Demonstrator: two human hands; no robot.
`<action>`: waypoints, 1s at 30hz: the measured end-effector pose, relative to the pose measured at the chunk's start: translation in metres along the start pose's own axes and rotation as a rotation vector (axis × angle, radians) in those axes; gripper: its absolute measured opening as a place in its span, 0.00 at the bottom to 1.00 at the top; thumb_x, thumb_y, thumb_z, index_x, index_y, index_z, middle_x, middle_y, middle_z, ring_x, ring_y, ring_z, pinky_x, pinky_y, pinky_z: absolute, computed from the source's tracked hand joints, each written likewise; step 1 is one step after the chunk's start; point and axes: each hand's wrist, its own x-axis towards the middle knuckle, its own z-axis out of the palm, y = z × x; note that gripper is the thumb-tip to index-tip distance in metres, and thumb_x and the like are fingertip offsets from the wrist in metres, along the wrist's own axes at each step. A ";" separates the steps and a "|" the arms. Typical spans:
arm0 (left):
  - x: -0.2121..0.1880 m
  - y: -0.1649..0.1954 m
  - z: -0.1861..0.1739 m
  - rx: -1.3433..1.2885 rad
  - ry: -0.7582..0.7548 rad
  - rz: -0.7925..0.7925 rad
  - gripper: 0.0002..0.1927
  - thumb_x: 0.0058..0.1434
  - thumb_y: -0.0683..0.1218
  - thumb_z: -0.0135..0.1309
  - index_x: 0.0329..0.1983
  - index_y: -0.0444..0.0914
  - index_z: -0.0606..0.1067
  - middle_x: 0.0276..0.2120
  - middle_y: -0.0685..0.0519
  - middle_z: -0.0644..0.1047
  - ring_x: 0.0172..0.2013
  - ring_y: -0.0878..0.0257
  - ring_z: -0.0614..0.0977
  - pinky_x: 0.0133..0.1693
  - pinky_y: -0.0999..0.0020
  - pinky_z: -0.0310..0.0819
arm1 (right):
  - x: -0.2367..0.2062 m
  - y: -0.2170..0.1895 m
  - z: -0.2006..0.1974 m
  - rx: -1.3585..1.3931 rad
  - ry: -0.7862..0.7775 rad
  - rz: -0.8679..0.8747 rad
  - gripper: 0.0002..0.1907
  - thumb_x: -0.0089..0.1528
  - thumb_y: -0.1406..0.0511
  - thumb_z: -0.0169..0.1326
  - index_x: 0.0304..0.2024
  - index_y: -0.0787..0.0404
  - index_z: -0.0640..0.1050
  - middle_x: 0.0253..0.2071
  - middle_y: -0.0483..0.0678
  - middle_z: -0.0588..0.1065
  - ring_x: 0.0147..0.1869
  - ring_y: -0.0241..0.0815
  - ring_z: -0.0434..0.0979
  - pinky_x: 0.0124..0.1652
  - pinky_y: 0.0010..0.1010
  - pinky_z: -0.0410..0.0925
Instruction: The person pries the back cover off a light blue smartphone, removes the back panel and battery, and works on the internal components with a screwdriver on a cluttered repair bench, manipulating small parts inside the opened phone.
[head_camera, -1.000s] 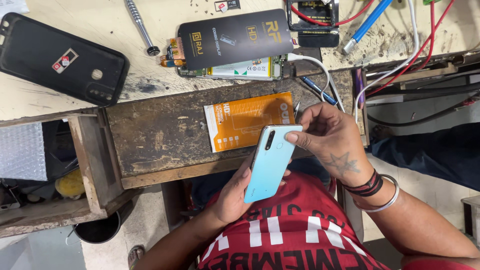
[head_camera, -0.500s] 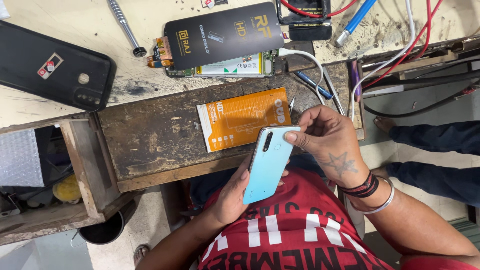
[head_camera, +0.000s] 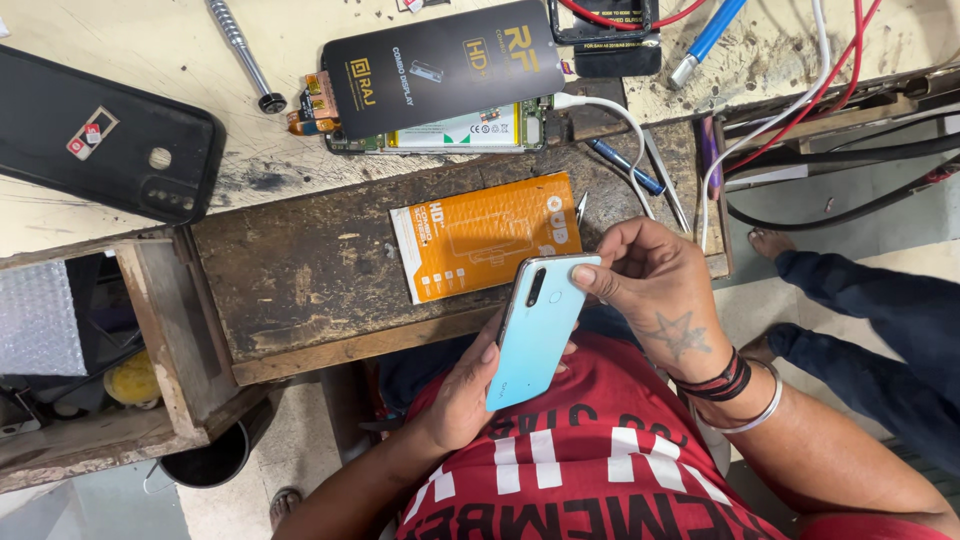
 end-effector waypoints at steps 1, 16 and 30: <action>0.000 -0.001 0.000 0.004 0.000 0.003 0.39 0.76 0.60 0.32 0.82 0.37 0.39 0.73 0.34 0.59 0.70 0.45 0.68 0.69 0.49 0.64 | -0.001 0.000 0.000 -0.011 0.005 0.010 0.11 0.59 0.73 0.65 0.39 0.65 0.74 0.33 0.44 0.77 0.35 0.30 0.79 0.35 0.20 0.74; -0.001 -0.005 -0.002 -0.012 -0.023 -0.006 0.39 0.76 0.58 0.32 0.81 0.37 0.37 0.74 0.33 0.58 0.71 0.44 0.67 0.71 0.49 0.62 | -0.006 0.001 -0.002 -0.059 0.017 0.004 0.11 0.58 0.72 0.65 0.39 0.65 0.75 0.33 0.43 0.77 0.36 0.29 0.78 0.36 0.19 0.73; -0.002 -0.013 -0.007 -0.046 -0.003 0.054 0.38 0.77 0.56 0.34 0.82 0.35 0.37 0.73 0.37 0.59 0.70 0.47 0.69 0.69 0.51 0.63 | -0.011 0.003 0.002 -0.006 -0.093 -0.020 0.12 0.60 0.71 0.65 0.41 0.64 0.73 0.36 0.43 0.77 0.39 0.29 0.78 0.39 0.21 0.73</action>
